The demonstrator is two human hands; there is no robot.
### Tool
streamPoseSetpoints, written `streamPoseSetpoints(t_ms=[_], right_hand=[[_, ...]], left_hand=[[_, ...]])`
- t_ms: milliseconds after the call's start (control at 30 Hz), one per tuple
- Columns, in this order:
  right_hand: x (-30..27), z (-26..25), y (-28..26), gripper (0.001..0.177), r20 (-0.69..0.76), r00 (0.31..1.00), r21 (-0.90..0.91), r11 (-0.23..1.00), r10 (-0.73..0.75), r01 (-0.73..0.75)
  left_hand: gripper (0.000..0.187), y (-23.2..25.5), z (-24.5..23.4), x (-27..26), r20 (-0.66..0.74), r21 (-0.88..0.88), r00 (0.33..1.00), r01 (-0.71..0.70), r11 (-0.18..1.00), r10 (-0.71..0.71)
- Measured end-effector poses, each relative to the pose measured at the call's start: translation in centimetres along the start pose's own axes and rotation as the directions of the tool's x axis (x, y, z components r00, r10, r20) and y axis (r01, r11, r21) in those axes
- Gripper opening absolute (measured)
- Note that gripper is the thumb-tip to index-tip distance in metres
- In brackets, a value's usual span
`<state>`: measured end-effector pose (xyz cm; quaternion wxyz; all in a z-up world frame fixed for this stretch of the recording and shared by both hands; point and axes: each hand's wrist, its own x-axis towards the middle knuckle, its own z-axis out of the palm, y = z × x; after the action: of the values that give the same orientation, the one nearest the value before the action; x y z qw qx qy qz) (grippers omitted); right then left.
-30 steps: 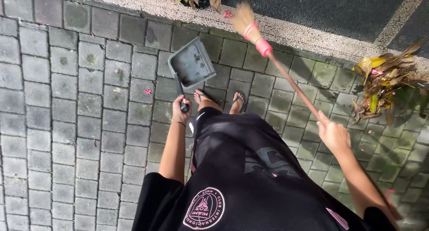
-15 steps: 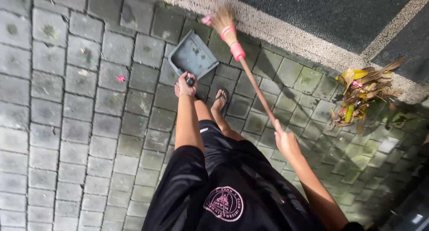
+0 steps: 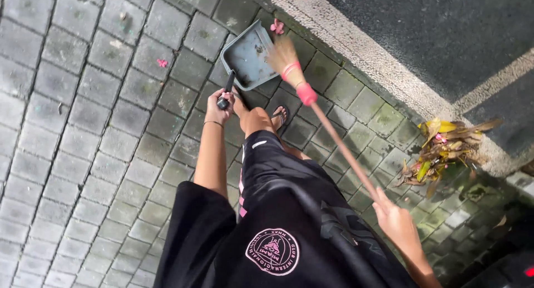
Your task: Sweeping dry leaves from a paved driveway into a dustpan and then emptying them into a black trash bag.
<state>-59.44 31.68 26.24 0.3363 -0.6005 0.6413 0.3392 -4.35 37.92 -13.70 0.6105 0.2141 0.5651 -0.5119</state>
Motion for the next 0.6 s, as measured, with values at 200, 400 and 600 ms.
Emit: streamPoseSetpoints(t_ms=[200,400,600], right_hand=[[3.4,-3.9,-6.6,0.048,-0.142,0.982,-0.186,0.978,-0.127,0.1],[9.3,0.4,-11.7,0.051,-0.135,0.973,-0.079,0.981,-0.189,0.18],[6.1,7.1,-12.7,0.054,-0.002,0.996,0.326,0.942,-0.089,0.085]], left_hand=[[0.014,2.8,-5.3,-7.1,-0.038,-0.021,0.999,-0.04,0.999,0.039],[0.012,6.6,-9.2,0.8,-0.095,0.121,0.977,-0.179,0.976,0.191],[0.013,8.2,-10.8,6.3,-0.128,-0.028,0.959,-0.26,0.965,0.254]])
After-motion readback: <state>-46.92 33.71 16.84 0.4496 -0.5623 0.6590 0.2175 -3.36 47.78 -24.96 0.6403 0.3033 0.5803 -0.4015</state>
